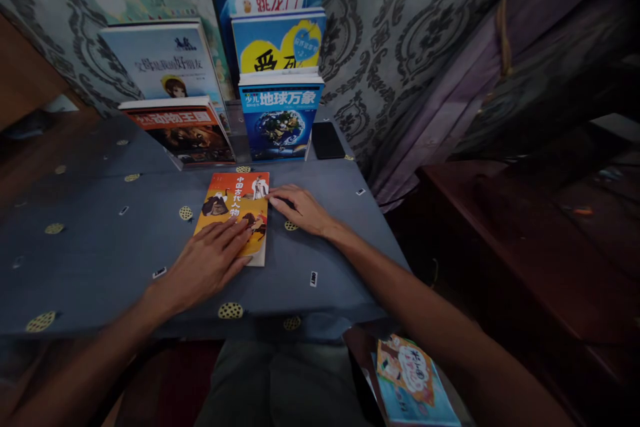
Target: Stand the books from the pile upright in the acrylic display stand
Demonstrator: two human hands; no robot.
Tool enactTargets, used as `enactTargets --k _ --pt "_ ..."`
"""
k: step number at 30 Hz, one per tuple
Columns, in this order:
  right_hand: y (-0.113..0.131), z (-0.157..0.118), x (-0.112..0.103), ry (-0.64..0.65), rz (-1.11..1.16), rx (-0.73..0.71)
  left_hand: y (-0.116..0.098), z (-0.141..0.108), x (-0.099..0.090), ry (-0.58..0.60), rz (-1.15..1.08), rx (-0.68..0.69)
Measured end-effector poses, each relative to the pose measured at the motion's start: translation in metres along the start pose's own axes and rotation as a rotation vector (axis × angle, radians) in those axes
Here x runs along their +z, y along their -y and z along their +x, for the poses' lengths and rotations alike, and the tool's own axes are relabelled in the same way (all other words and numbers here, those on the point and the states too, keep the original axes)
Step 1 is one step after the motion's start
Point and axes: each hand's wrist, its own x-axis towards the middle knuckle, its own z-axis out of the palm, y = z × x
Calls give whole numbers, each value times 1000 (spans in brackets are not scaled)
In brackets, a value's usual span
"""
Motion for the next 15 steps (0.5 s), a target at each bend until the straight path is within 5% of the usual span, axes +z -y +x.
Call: enactTargets --k 9,15 --pt "6 -5 6 21 -105 58 7 -2 5 27 -156 -91" --pt "37 -8 27 42 -231 236 40 8 25 -85 -136 -488"
